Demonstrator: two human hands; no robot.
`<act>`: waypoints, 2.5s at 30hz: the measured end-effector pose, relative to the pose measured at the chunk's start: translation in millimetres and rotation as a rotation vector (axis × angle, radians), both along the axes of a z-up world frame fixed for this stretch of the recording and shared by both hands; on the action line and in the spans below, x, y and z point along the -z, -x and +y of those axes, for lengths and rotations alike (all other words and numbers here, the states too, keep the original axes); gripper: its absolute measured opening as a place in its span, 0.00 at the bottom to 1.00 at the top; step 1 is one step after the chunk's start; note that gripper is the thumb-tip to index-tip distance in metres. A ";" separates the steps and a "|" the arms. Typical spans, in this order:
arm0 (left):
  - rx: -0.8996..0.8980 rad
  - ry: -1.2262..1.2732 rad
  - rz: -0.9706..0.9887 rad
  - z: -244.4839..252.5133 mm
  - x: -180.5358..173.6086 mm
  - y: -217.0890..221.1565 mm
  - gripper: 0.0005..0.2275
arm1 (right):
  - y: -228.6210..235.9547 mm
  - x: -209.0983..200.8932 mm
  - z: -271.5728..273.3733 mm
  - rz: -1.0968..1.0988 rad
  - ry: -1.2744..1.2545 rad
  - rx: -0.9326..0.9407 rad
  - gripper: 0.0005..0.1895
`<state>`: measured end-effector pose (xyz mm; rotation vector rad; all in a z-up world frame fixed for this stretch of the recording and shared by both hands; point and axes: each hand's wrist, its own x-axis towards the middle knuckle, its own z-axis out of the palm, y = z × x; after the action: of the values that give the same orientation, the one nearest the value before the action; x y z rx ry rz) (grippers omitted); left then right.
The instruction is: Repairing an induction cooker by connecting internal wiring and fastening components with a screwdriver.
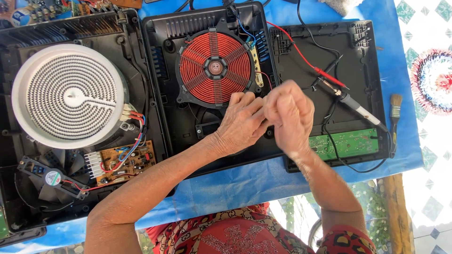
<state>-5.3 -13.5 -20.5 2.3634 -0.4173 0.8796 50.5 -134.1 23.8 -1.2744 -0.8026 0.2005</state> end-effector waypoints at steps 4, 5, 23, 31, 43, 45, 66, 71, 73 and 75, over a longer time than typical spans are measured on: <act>-0.021 0.037 0.040 1.9 0.3 0.2 0.09 | -12.3 0.7 -1.0 0.106 -0.044 -0.198 0.24; -0.015 0.049 0.008 2.4 5.1 -3.3 0.10 | -5.7 -3.7 0.0 0.018 -0.023 -0.091 0.22; 0.085 0.112 0.147 31.9 -2.7 1.0 0.05 | -0.4 -42.8 -26.8 -0.026 -0.190 0.189 0.10; 0.107 -0.056 0.155 34.6 -15.0 13.2 0.05 | -0.3 -61.3 -51.3 -0.331 0.415 0.064 0.02; -0.030 -0.200 0.266 78.1 -29.4 44.8 0.05 | -3.2 -42.4 -56.1 -0.425 0.535 0.035 0.09; 0.060 0.061 0.364 83.2 -42.7 55.1 0.04 | -1.2 -50.4 -53.1 -0.103 0.311 0.001 0.10; 0.005 0.128 0.405 101.6 -30.3 102.1 0.03 | 50.1 -15.4 78.1 0.157 -0.058 -0.313 0.10; -0.007 0.174 0.377 97.0 -30.3 103.0 0.06 | 55.5 -15.9 76.5 0.141 0.004 -0.294 0.10; -0.013 0.197 0.359 94.9 -31.8 103.3 0.08 | 56.1 -15.2 75.6 0.137 0.020 -0.289 0.10; 0.007 0.234 0.376 94.9 -33.6 103.1 0.07 | 54.9 -14.8 75.1 0.134 0.014 -0.285 0.10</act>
<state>-108.4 81.4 13.1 2.2388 -0.1596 0.4362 -4.4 -59.0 38.7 -1.1433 -0.8662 0.5157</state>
